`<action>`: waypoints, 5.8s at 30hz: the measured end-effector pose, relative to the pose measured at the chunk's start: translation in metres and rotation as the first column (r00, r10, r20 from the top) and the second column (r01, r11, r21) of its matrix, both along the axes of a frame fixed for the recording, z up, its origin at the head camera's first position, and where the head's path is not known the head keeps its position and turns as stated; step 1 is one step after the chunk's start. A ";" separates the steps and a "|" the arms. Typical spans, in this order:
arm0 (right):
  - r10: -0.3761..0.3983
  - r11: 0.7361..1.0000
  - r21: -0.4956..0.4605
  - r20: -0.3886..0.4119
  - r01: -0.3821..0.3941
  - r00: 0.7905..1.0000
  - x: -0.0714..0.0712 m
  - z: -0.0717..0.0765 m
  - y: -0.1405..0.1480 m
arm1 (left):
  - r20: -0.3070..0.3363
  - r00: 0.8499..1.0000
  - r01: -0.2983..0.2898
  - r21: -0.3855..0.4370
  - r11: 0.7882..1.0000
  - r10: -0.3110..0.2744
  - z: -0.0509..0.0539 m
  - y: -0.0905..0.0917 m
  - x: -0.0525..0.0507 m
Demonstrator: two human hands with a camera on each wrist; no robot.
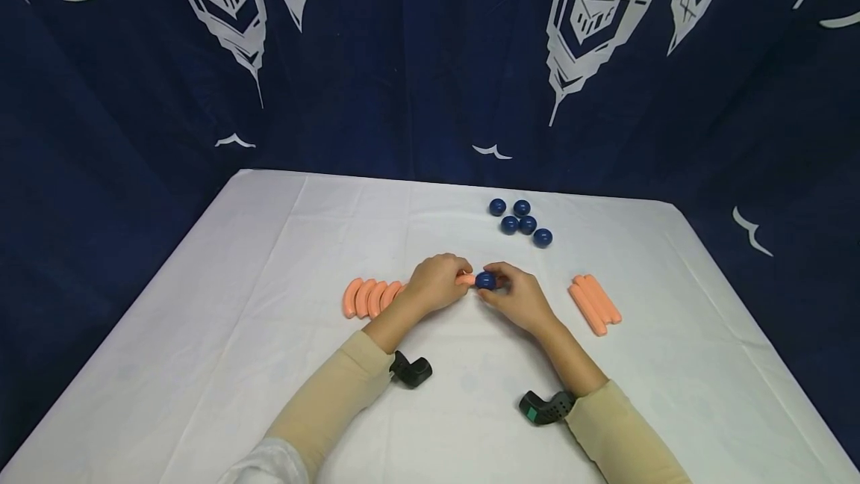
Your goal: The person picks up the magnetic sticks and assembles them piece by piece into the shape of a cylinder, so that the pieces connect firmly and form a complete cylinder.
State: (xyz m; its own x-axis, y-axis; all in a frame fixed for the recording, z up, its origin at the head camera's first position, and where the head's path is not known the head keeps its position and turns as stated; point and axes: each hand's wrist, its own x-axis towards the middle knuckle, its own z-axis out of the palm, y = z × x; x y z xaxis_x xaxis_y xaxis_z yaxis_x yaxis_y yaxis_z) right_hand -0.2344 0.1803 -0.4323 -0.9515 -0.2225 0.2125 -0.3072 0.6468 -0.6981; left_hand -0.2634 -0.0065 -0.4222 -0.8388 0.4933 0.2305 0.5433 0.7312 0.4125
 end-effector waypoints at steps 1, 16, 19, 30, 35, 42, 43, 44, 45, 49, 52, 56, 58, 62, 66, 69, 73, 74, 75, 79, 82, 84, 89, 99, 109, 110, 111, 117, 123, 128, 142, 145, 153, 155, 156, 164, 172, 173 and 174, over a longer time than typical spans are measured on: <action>-0.003 1.000 -0.001 0.002 0.003 1.000 0.000 0.000 0.001 | 0.003 1.000 -0.002 -0.004 1.000 0.002 0.001 0.001 -0.001; -0.057 0.998 -0.003 -0.003 0.057 0.998 0.000 0.000 0.005 | 0.050 0.999 -0.007 -0.046 0.999 0.009 0.005 0.010 -0.012; -0.067 0.998 -0.014 0.009 0.068 0.998 -0.001 -0.001 0.005 | 0.025 1.000 -0.001 -0.044 0.999 0.002 0.005 0.011 -0.013; -0.095 0.993 -0.063 0.025 0.097 0.995 -0.003 -0.005 0.006 | 0.002 1.000 -0.009 -0.061 0.998 0.009 0.005 0.016 -0.014; -0.102 0.990 -0.090 0.034 0.105 0.994 -0.003 -0.006 0.006 | 0.003 1.000 -0.012 -0.067 0.998 0.012 0.004 0.017 -0.015; -0.115 0.988 -0.103 0.042 0.118 0.993 -0.003 -0.007 0.006 | -0.002 1.000 -0.011 -0.067 0.998 0.011 0.003 0.015 -0.015; -0.115 0.988 -0.103 0.044 0.119 0.992 -0.003 -0.007 0.006 | -0.004 1.000 -0.009 -0.066 0.998 0.009 0.004 0.014 -0.014; -0.115 0.988 -0.102 0.045 0.119 0.992 -0.003 -0.008 0.006 | -0.004 1.000 -0.007 -0.065 0.998 0.007 0.004 0.013 -0.014; -0.116 0.988 -0.101 0.045 0.120 0.992 -0.003 -0.008 0.007 | -0.003 1.000 -0.005 -0.065 0.998 0.004 0.005 0.011 -0.013; -0.119 0.988 -0.095 0.040 0.122 0.992 -0.002 -0.008 0.007 | 0.010 1.000 0.006 -0.050 0.999 -0.005 0.009 0.001 -0.008; -0.123 0.988 -0.089 0.039 0.126 0.992 -0.002 -0.007 0.006 | 0.008 1.000 0.007 -0.044 0.999 -0.007 0.011 -0.008 -0.005; -0.130 0.988 -0.082 0.048 0.133 0.990 -0.002 -0.007 0.006 | 0.012 1.000 0.007 -0.044 0.999 -0.006 0.014 -0.020 -0.001; -0.131 0.988 -0.080 0.053 0.135 0.990 -0.002 -0.007 0.006 | 0.020 1.000 0.009 -0.039 0.999 -0.008 0.015 -0.026 0.002; -0.132 0.987 -0.078 0.065 0.137 0.989 -0.002 -0.007 0.006 | 0.033 0.999 0.009 -0.027 1.000 -0.008 0.016 -0.038 0.008; -0.131 0.987 -0.081 0.072 0.137 0.989 -0.002 -0.008 0.006 | 0.036 0.999 0.013 -0.036 0.999 -0.012 0.019 -0.050 0.013; -0.131 0.987 -0.081 0.067 0.136 0.989 -0.002 -0.008 0.007 | 0.052 0.999 0.018 -0.044 0.999 -0.016 0.020 -0.058 0.017; -0.130 0.988 -0.081 0.060 0.135 0.990 -0.001 -0.008 0.006 | 0.072 0.997 0.037 -0.035 0.999 -0.035 0.021 -0.069 0.024; -0.130 0.988 -0.081 0.059 0.135 0.990 -0.001 -0.008 0.006 | 0.076 0.996 0.043 -0.026 0.999 -0.041 0.021 -0.072 0.026; -0.130 0.987 -0.083 0.060 0.135 0.990 -0.001 -0.008 0.006 | 0.082 0.996 0.049 -0.014 0.999 -0.047 0.021 -0.075 0.027; -0.132 0.987 -0.087 0.067 0.138 0.989 -0.001 -0.008 0.005 | 0.097 0.993 0.063 0.016 0.998 -0.064 0.022 -0.086 0.032; -0.134 0.987 -0.086 0.065 0.139 0.989 -0.002 -0.008 0.006 | 0.105 0.992 0.069 0.027 0.997 -0.072 0.022 -0.092 0.034; -0.132 0.987 -0.086 0.061 0.137 0.989 -0.002 -0.008 0.006 | 0.113 0.990 0.076 0.033 0.997 -0.079 0.021 -0.095 0.034; -0.124 0.988 -0.090 0.057 0.128 0.991 -0.002 -0.008 0.007 | 0.143 0.984 0.098 0.038 0.995 -0.102 0.021 -0.101 0.034; -0.130 0.986 -0.099 0.065 0.136 0.989 -0.002 -0.010 0.007 | 0.097 0.983 0.155 0.016 0.988 -0.156 0.016 -0.105 0.034; -0.130 0.985 -0.103 0.071 0.136 0.989 -0.001 -0.011 0.007 | 0.112 0.985 0.129 0.001 0.992 -0.129 0.011 -0.105 0.034; -0.130 0.985 -0.103 0.070 0.137 0.989 -0.001 -0.011 0.007 | 0.115 0.986 0.125 -0.005 0.992 -0.124 0.010 -0.104 0.034; -0.131 0.985 -0.103 0.070 0.138 0.989 -0.001 -0.011 0.007 | 0.111 0.987 0.122 -0.016 0.992 -0.119 0.010 -0.104 0.035; -0.136 0.984 -0.106 0.071 0.143 0.988 -0.001 -0.011 0.006 | 0.056 0.988 0.144 -0.054 0.988 -0.141 0.009 -0.101 0.037; -0.136 0.984 -0.104 0.071 0.143 0.988 0.000 -0.010 0.006 | 0.003 0.984 0.176 -0.111 0.978 -0.177 0.008 -0.097 0.038; -0.136 0.985 -0.102 0.069 0.143 0.988 0.000 -0.011 0.006 | 0.004 0.984 0.174 -0.134 0.976 -0.176 0.007 -0.093 0.039; -0.135 0.985 -0.096 0.064 0.141 0.989 0.000 -0.010 0.007 | 0.006 0.976 0.216 -0.015 0.976 -0.216 0.006 -0.077 0.043; -0.139 0.984 -0.102 0.070 0.145 0.988 0.000 -0.010 0.007 | 0.013 0.974 0.227 -0.019 0.974 -0.227 0.007 -0.072 0.044; -0.134 0.983 -0.115 0.082 0.143 0.988 -0.001 -0.012 0.005 | 0.018 0.965 0.264 -0.053 0.963 -0.263 0.009 -0.057 0.042; -0.131 0.983 -0.117 0.078 0.139 0.988 -0.001 -0.012 0.005 | 0.020 0.964 0.265 -0.067 0.962 -0.265 0.009 -0.053 0.041; -0.129 0.984 -0.117 0.076 0.137 0.989 -0.001 -0.012 0.005 | 0.021 0.964 0.265 -0.072 0.961 -0.264 0.009 -0.051 0.041; -0.133 0.984 -0.110 0.057 0.138 0.990 -0.002 -0.013 0.007 | -0.020 0.957 0.287 -0.102 0.953 -0.290 0.009 -0.036 0.039; -0.135 0.984 -0.109 0.073 0.142 0.988 -0.002 -0.014 0.008 | -0.017 0.965 0.260 -0.105 0.960 -0.263 0.008 -0.024 0.039; -0.134 0.984 -0.110 0.075 0.142 0.988 -0.002 -0.014 0.008 | -0.021 0.965 0.257 -0.105 0.961 -0.261 0.007 -0.022 0.039; -0.134 0.984 -0.111 0.076 0.142 0.988 -0.002 -0.014 0.008 | -0.025 0.966 0.254 -0.106 0.961 -0.258 0.007 -0.021 0.038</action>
